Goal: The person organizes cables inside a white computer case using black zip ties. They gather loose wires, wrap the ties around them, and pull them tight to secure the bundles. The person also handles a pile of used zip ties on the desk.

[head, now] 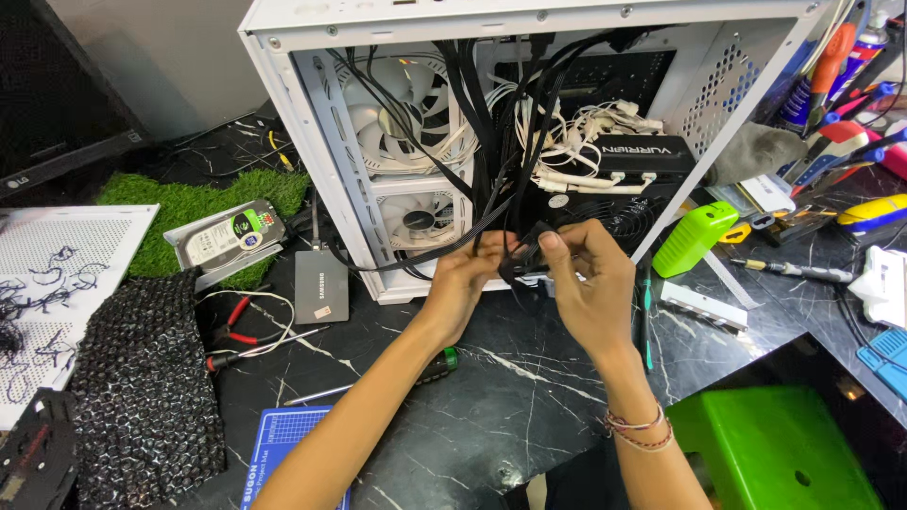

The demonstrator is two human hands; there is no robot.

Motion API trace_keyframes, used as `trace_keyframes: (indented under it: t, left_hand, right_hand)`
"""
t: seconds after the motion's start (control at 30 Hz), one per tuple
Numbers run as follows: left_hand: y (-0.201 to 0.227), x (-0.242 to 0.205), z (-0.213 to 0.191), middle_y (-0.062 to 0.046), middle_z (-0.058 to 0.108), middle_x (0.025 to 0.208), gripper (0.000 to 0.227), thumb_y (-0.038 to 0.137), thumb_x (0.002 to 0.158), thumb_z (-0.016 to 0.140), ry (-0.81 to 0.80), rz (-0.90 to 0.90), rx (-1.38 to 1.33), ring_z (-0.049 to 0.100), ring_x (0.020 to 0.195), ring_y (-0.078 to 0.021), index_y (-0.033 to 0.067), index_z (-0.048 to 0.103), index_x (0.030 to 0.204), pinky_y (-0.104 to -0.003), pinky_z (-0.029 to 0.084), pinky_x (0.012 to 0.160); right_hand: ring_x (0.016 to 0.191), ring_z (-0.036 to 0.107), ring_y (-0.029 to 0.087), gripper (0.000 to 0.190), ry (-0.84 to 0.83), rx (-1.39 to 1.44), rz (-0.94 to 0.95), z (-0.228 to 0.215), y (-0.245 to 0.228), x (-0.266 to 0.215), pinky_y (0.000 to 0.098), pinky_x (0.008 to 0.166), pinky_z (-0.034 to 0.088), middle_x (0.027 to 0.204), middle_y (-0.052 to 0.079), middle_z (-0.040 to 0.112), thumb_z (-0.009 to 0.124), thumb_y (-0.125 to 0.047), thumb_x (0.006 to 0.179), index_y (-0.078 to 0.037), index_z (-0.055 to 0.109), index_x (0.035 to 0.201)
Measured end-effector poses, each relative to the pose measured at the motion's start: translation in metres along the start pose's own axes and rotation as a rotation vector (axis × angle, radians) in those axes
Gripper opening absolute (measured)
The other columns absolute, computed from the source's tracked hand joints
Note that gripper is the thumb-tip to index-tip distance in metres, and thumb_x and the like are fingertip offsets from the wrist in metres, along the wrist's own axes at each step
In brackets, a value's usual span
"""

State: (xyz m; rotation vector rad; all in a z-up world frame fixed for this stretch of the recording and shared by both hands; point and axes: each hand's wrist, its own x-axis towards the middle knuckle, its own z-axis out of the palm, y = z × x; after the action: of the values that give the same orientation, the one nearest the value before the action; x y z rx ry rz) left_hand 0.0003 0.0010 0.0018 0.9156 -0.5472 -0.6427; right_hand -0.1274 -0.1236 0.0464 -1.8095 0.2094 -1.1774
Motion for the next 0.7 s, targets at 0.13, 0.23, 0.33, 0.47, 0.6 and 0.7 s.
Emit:
trace_keyframes:
  t: [0.13, 0.23, 0.33, 0.47, 0.6, 0.7]
  left_hand:
    - [0.005, -0.004, 0.005, -0.015, 0.073, 0.12, 0.043, -0.008, 0.093, 0.052, -0.005, -0.035, -0.043, 0.073, 0.112, -0.0243, -0.008, 0.062, 0.135, -0.035, 0.061, 0.095]
    - [0.011, -0.008, 0.007, -0.02, 0.068, 0.117, 0.041, 0.004, 0.105, 0.042, -0.077, -0.061, -0.054, 0.072, 0.101, -0.0271, -0.0085, 0.053, 0.142, -0.04, 0.066, 0.088]
    - [0.015, -0.007, 0.005, -0.012, 0.065, 0.127, 0.073, 0.054, 0.107, 0.049, -0.163, -0.049, 0.061, 0.063, 0.105, -0.0185, -0.0025, 0.048, 0.153, -0.035, 0.063, 0.085]
    - [0.042, -0.014, 0.019, -0.011, 0.073, 0.126, 0.054, 0.035, 0.105, 0.066, -0.187, 0.119, 0.696, 0.069, 0.118, -0.0217, 0.0035, 0.057, 0.148, -0.041, 0.059, 0.101]
    - [0.062, -0.021, 0.03, -0.013, 0.075, 0.109, 0.042, 0.032, 0.108, 0.064, -0.246, 0.174, 0.795, 0.071, 0.103, -0.0253, 0.003, 0.065, 0.138, -0.047, 0.058, 0.096]
    - [0.069, -0.028, 0.032, -0.012, 0.068, 0.099, 0.063, 0.037, 0.098, 0.077, -0.285, 0.196, 0.778, 0.064, 0.094, -0.0214, 0.0017, 0.056, 0.145, -0.044, 0.056, 0.091]
  right_hand:
    - [0.071, 0.076, 0.02, 0.017, -0.038, -0.013, 0.015, -0.004, -0.016, 0.001, 0.0301, 0.062, 0.062, 0.08, 0.012, 0.074, 0.076, -0.014, 0.105, -0.002, 0.073, 0.093]
    - [0.069, 0.076, 0.02, 0.017, -0.066, -0.013, 0.035, -0.006, -0.016, 0.003, 0.0305, 0.063, 0.062, 0.076, 0.013, 0.073, 0.077, -0.013, 0.104, 0.0, 0.073, 0.093]
    - [0.067, 0.077, 0.021, 0.017, -0.091, -0.029, 0.052, -0.003, -0.025, 0.005, 0.0309, 0.06, 0.062, 0.072, 0.015, 0.073, 0.081, -0.013, 0.101, 0.0, 0.074, 0.092]
    - [0.065, 0.073, 0.017, 0.017, -0.083, 0.07, 0.095, 0.009, -0.027, 0.008, 0.0297, 0.06, 0.062, 0.071, 0.016, 0.074, 0.078, -0.012, 0.102, 0.003, 0.073, 0.097]
    - [0.077, 0.073, 0.015, 0.014, -0.078, 0.179, 0.093, 0.012, -0.033, 0.01, 0.029, 0.072, 0.064, 0.084, 0.016, 0.076, 0.076, -0.004, 0.101, 0.004, 0.074, 0.111]
    - [0.085, 0.074, 0.016, 0.03, -0.091, 0.252, 0.112, 0.012, -0.025, 0.007, 0.03, 0.08, 0.065, 0.093, 0.015, 0.076, 0.086, -0.004, 0.091, 0.003, 0.073, 0.117]
